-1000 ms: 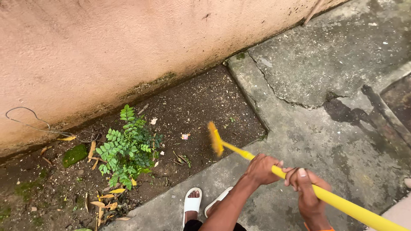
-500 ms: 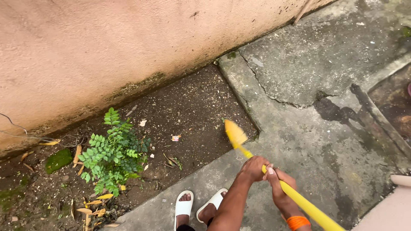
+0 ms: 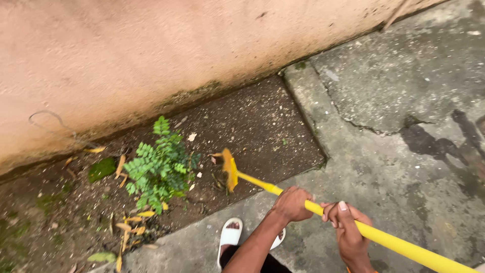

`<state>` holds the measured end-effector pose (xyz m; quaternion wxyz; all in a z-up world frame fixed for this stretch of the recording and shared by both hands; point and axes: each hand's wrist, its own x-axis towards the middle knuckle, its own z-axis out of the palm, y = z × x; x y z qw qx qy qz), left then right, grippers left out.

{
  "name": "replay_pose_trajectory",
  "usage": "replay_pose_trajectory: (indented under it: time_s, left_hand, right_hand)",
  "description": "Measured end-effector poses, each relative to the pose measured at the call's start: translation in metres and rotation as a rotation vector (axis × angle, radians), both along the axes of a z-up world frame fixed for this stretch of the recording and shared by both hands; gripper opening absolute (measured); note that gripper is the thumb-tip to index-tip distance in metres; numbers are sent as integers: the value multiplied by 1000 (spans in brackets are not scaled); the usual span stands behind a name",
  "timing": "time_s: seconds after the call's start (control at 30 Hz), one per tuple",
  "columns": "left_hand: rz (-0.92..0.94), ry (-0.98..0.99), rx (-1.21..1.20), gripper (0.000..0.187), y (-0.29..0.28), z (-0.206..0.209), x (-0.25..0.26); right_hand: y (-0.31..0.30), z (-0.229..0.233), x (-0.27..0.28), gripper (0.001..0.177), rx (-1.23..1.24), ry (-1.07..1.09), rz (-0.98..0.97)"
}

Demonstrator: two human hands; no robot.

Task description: The person rakes leaves and debris from a concrete path into a garden bed using a long-handled rake.

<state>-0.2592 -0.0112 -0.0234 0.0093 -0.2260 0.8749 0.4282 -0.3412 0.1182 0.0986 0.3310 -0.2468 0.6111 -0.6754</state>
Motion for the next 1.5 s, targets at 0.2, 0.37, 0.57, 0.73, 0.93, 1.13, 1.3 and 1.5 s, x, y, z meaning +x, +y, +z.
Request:
replay_pose_trajectory:
  time_s: [0.2, 0.37, 0.57, 0.73, 0.93, 1.13, 1.3, 1.5]
  left_hand:
    - [137, 218, 126, 17, -18, 17, 3]
    - [159, 602, 145, 18, -66, -46, -14]
    - [193, 458, 46, 22, -122, -83, 30]
    - [334, 187, 86, 21, -130, -123, 135]
    - [404, 353, -69, 37, -116, -122, 204]
    - [324, 180, 132, 26, -129, 4, 171]
    - [339, 549, 27, 34, -159, 28, 129]
    - [365, 703, 53, 20, -195, -53, 126]
  right_hand:
    - [-35, 32, 37, 42, -83, 300, -21]
    - [-96, 10, 49, 30, 181, 395, -128]
    - [-154, -28, 63, 30, 143, 419, -4]
    - [-171, -71, 126, 32, 53, 229, 136]
    - [-170, -49, 185, 45, 65, 4, 177]
    - [-176, 29, 158, 46, -117, 108, 168]
    - [-205, 61, 150, 49, -201, 175, 121]
    - [-234, 5, 166, 39, 80, 471, 196]
